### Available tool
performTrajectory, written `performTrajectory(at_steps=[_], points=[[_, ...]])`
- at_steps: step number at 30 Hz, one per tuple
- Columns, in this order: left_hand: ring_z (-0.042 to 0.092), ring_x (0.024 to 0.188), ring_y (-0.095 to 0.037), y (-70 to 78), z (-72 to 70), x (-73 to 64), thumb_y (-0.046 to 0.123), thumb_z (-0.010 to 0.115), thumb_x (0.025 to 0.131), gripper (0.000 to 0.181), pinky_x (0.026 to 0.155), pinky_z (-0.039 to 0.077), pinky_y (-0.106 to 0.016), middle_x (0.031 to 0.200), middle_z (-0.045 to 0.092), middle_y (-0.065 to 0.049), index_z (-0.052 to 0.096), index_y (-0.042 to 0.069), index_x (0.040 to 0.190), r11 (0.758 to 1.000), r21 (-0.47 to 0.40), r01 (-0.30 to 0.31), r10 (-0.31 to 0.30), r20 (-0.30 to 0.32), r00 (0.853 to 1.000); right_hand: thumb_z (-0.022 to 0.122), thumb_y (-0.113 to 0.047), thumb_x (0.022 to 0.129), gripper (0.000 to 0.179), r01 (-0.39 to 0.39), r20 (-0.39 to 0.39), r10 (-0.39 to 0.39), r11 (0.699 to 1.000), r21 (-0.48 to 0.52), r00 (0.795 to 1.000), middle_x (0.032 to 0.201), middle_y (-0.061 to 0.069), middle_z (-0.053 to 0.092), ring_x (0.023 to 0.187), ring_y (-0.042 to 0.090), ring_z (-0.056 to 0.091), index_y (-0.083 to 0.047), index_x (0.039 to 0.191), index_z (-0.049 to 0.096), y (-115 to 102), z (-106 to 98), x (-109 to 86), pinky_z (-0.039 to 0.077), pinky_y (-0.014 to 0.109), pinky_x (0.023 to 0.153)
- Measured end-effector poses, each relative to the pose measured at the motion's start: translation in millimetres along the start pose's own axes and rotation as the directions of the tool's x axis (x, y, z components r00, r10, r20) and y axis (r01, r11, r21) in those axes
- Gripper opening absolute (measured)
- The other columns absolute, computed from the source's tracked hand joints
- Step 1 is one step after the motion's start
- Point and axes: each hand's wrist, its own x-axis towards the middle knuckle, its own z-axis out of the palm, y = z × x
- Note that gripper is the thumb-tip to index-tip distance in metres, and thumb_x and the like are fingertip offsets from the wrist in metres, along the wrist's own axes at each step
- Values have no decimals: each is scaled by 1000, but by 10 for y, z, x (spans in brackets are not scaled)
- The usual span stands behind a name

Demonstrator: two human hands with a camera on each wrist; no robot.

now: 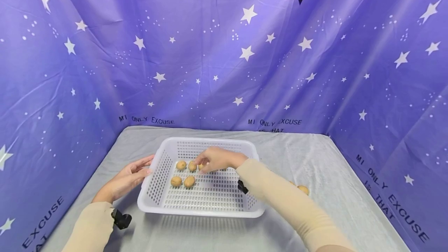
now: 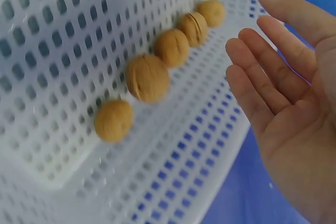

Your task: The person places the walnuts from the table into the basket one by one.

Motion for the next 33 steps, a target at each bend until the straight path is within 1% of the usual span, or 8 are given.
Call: performTrajectory(at_steps=[5,10,12,17,19,25,29,33], points=[[56,124,-13,-6,4,16,6,53,104,63,101,47,-25,153,33,-23,20,-3,157,1000,-2,-3,3,3,1000,75,-22,91,40,-1,-25,1,1000,-4,1000,127,7,67,114,22,63,-8,128,67,70,-143,-195,51,30,96],[55,125,-15,-9,-3,23,5,52,104,63,101,47,-26,153,32,-24,19,-3,157,1000,-7,-9,9,20,1000,75,-20,91,38,7,-67,-7,1000,1,998,126,7,67,113,24,64,-5,126,68,185,-231,-426,50,33,98],[55,125,-15,-15,-9,23,4,52,104,63,101,47,-26,153,34,-23,20,-3,157,1000,-10,-12,12,20,1000,75,-23,92,39,4,-91,-4,1000,0,996,125,6,67,112,24,64,-5,125,68,229,-269,-528,50,35,98],[56,125,-14,-21,-16,12,4,51,104,62,101,46,-25,152,36,-21,20,-3,157,1000,-2,-16,16,12,1000,75,-25,92,41,-12,-137,16,1000,24,990,124,6,67,113,26,64,-5,127,67,377,-360,-789,49,39,100],[56,124,-13,-18,-13,5,5,52,104,62,101,46,-25,152,36,-21,20,-3,157,1000,3,-12,12,4,1000,74,-22,92,40,-25,-152,31,999,46,988,124,7,67,113,27,63,-4,127,66,446,-387,-896,49,40,102],[57,122,-10,-1,1,-8,6,53,104,64,100,47,-25,151,39,-18,20,-3,157,1000,7,-3,3,-13,1000,74,-22,92,40,-73,-224,83,996,51,971,123,8,68,112,25,64,-3,126,67,595,-435,-1227,49,43,101],[56,123,-11,-5,-5,-7,4,52,104,63,100,47,-25,149,42,-14,20,-3,157,1000,-1,-11,11,-4,1000,73,-21,93,38,-81,-265,90,996,46,960,122,12,68,110,26,65,-2,125,67,695,-421,-1419,51,44,99],[56,123,-11,-14,-9,-1,4,51,104,62,101,47,-25,147,44,-10,19,-4,157,1000,-5,-21,21,7,1000,73,-18,93,36,-82,-298,92,996,47,950,120,13,69,109,26,65,0,124,68,832,-390,-1609,52,43,97]])
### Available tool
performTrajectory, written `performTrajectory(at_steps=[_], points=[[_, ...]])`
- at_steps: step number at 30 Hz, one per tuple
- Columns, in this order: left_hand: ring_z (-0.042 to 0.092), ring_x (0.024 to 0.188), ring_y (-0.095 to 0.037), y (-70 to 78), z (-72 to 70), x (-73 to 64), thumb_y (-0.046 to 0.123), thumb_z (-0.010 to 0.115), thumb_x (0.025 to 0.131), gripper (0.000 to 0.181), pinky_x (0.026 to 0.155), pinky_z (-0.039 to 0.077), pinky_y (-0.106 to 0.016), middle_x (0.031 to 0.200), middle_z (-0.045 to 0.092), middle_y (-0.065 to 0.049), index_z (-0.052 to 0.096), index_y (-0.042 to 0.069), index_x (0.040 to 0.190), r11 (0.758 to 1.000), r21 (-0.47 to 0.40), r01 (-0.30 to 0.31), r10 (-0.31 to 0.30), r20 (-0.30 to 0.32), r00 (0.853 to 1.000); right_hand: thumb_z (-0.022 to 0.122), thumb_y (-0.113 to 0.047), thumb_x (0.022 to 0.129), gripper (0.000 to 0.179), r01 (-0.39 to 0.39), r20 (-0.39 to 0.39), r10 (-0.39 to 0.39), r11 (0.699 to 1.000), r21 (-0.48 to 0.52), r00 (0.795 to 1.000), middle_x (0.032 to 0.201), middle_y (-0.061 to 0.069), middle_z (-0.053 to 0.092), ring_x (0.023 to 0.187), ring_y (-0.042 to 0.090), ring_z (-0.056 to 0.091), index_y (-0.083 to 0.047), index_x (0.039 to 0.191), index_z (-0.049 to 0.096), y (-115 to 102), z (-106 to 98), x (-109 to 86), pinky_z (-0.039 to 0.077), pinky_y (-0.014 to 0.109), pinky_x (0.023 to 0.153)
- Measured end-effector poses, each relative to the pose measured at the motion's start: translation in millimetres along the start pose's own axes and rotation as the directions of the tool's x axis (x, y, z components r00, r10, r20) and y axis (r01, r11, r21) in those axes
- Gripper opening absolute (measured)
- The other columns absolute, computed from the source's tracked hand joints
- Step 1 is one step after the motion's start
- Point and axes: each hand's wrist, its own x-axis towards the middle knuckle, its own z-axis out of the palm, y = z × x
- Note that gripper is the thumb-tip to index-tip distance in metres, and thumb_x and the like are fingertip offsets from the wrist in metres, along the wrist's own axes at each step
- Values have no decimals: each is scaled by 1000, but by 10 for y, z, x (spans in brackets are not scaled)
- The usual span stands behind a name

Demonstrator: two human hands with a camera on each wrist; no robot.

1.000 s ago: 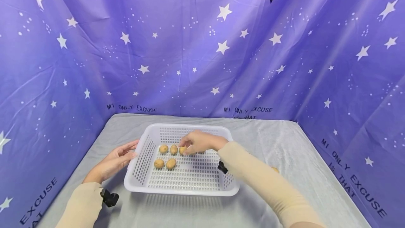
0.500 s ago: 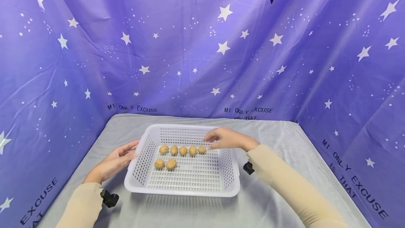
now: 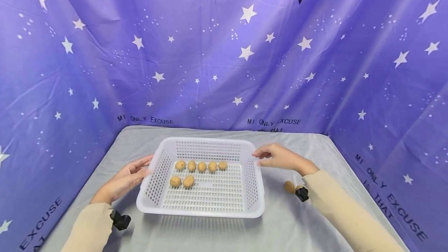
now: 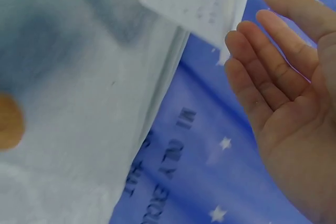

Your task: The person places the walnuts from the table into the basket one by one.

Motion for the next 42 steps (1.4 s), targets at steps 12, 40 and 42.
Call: performTrajectory(at_steps=[12,40,42], points=[[56,123,-12,-14,-1,3,3,50,104,62,101,47,-26,147,46,-10,19,-5,157,1000,-9,-15,15,19,1000,73,-20,94,33,-104,-39,104,995,-3,994,114,11,71,105,30,66,-1,121,69,502,19,-573,54,44,91],[56,124,-16,-6,-7,22,4,52,104,63,101,48,-26,151,38,-21,20,-3,157,1000,-1,12,-12,8,1000,78,-20,89,31,-237,77,228,960,146,971,103,4,72,92,19,66,-1,114,73,943,220,-956,54,28,78],[56,124,-16,-7,-12,19,5,52,104,63,101,47,-26,151,37,-21,20,-3,157,1000,3,12,-12,8,1000,78,-20,88,31,-238,73,230,961,143,971,103,4,72,93,19,66,-1,114,73,921,214,-945,53,28,78]])
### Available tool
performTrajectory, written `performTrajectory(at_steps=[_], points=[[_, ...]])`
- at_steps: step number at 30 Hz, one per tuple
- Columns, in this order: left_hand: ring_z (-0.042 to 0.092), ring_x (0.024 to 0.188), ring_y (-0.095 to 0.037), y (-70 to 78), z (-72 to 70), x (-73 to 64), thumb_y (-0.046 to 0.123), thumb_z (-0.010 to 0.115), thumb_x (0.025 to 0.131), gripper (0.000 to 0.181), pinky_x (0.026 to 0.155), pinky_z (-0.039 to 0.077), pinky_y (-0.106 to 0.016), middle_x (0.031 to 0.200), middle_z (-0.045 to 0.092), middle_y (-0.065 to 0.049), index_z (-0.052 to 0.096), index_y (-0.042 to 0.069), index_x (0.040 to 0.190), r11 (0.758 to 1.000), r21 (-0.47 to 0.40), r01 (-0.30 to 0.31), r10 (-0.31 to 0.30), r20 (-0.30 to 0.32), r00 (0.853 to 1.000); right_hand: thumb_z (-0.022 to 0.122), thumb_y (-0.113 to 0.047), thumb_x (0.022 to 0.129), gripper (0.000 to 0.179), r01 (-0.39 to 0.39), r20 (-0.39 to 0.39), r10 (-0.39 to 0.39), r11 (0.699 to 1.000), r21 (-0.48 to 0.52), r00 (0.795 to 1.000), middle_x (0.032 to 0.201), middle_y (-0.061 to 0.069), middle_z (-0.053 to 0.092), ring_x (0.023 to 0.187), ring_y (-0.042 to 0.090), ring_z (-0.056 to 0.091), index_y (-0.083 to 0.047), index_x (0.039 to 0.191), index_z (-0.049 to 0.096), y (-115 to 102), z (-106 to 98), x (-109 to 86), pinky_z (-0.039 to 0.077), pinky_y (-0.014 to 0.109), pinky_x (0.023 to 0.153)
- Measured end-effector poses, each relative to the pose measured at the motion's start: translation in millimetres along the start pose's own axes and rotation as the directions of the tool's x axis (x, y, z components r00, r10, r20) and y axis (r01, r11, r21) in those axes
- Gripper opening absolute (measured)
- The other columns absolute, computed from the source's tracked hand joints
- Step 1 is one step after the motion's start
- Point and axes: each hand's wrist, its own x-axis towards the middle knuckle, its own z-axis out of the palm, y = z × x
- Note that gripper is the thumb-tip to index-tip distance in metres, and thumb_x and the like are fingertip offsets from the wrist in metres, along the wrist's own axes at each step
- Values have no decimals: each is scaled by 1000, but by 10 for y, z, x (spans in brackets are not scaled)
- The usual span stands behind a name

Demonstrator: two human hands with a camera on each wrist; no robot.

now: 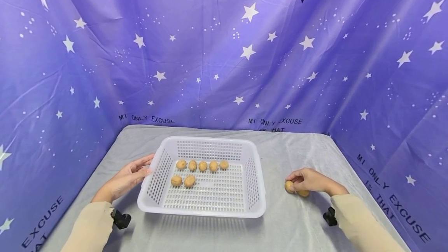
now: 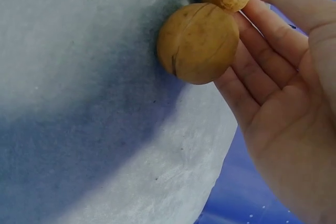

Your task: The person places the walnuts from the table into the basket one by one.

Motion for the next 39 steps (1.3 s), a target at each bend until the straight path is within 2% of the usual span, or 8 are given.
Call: performTrajectory(at_steps=[5,13,20,25,27,32,39], points=[[57,123,-14,0,0,-5,5,53,104,63,100,47,-25,150,38,-20,20,-3,157,1000,6,-5,5,-6,1000,77,-21,89,34,2,-20,-2,1000,-15,1000,103,5,72,91,16,66,-1,115,72,-102,-56,21,53,28,79],[57,122,-13,2,8,-6,4,53,103,63,100,48,-25,149,40,-18,20,-4,157,1000,-1,-6,6,-6,1000,77,-27,90,34,79,-79,-89,990,-118,993,104,1,72,94,16,67,-6,116,72,-384,-278,89,55,30,82],[57,123,-14,4,6,-4,4,52,104,63,100,48,-26,150,38,-21,20,-3,157,1000,-2,-8,8,0,1000,78,-24,90,35,114,-79,-124,986,-118,989,109,4,72,99,22,67,-4,118,71,-645,-420,189,55,31,85],[57,122,-13,22,15,-11,5,53,104,63,100,48,-25,151,36,-23,20,-3,157,1000,0,-1,1,-6,1000,78,-26,89,34,133,-90,-146,983,-129,985,109,2,72,100,21,67,-7,117,72,-839,-449,312,56,32,85],[57,123,-13,34,20,-13,5,53,104,64,100,47,-25,152,35,-24,20,-3,157,1000,0,0,0,-6,1000,78,-30,89,34,122,-82,-133,985,-126,988,109,0,72,100,19,67,-11,116,72,-917,-441,375,55,32,85],[56,124,-15,48,27,-16,4,53,104,64,101,47,-26,152,35,-23,19,-4,157,1000,-14,-3,3,3,1000,78,-29,89,32,157,-23,-160,982,-104,987,109,-2,71,101,17,67,-12,116,73,-1143,-386,582,55,33,88],[58,122,-16,42,21,-10,2,52,103,64,100,48,-27,148,42,-15,17,-6,157,1000,-29,-5,6,8,1000,76,-29,90,35,217,75,-206,962,-168,976,109,-4,71,99,13,67,-10,119,72,-1493,-223,954,55,33,89]])
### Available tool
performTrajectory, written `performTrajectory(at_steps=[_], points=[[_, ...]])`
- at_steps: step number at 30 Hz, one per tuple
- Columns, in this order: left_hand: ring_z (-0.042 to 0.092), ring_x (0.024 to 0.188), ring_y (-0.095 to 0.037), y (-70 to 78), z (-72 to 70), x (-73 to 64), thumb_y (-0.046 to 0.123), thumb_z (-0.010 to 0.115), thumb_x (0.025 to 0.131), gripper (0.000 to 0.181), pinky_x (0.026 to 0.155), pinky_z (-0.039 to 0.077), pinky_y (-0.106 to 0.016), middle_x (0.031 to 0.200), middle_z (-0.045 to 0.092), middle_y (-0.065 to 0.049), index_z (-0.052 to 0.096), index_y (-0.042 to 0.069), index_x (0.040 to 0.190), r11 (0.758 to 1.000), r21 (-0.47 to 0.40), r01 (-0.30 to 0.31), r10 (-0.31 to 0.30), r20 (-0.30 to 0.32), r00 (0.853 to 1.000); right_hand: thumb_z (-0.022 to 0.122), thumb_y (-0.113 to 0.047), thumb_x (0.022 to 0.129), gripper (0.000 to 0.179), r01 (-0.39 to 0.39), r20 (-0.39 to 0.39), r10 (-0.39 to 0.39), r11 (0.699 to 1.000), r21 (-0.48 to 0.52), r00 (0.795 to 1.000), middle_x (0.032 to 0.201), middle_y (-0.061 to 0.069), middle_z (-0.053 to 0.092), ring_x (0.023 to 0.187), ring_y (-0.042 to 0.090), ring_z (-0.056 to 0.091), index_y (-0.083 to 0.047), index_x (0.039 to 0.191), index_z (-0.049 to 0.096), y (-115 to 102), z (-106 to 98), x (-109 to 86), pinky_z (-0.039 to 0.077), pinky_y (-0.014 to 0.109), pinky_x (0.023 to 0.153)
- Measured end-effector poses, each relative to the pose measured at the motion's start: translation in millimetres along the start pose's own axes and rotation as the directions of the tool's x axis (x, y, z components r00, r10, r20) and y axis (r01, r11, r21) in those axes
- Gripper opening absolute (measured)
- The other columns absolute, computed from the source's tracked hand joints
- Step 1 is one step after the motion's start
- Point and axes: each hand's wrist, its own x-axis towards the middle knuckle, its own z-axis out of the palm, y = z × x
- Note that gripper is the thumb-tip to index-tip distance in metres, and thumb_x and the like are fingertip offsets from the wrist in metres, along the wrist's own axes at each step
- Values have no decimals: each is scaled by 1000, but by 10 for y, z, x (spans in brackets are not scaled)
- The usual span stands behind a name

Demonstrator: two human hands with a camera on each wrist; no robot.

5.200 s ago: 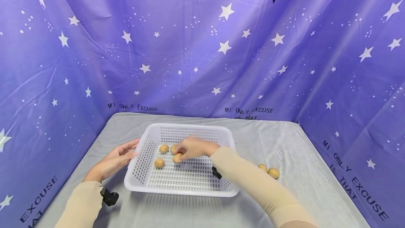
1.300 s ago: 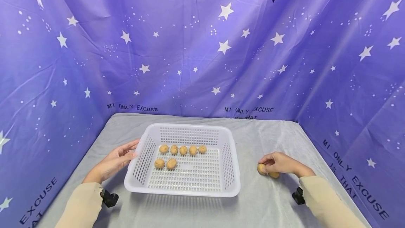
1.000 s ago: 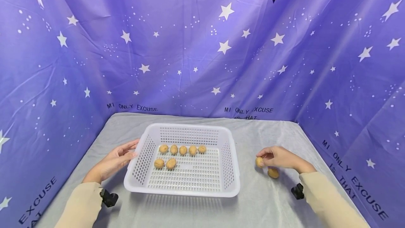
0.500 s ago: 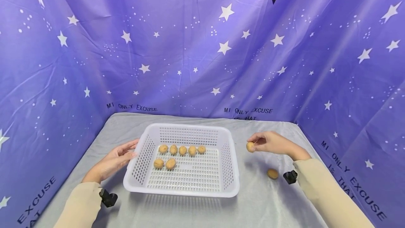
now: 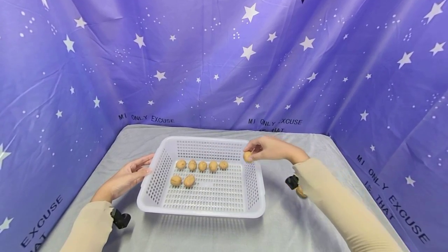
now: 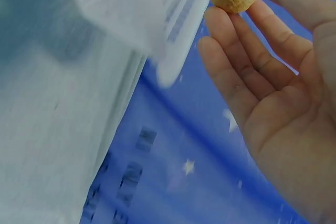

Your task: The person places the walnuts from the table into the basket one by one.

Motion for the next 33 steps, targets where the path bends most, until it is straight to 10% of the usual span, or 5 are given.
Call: performTrajectory(at_steps=[15,33], points=[[57,124,-16,12,-5,-12,4,53,103,65,100,49,-27,153,32,-26,19,-3,157,1000,16,19,-19,-8,1000,76,-23,90,29,47,147,-51,998,30,988,103,-9,70,95,6,64,-12,117,71,-390,489,764,52,27,90],[57,123,-17,-18,-12,11,2,53,103,64,100,48,-29,151,37,-23,20,-4,157,1000,4,10,-10,-13,1000,79,-24,88,24,7,232,-4,1000,-12,973,95,-13,67,90,2,61,-14,109,73,-453,1189,1135,50,20,84]])
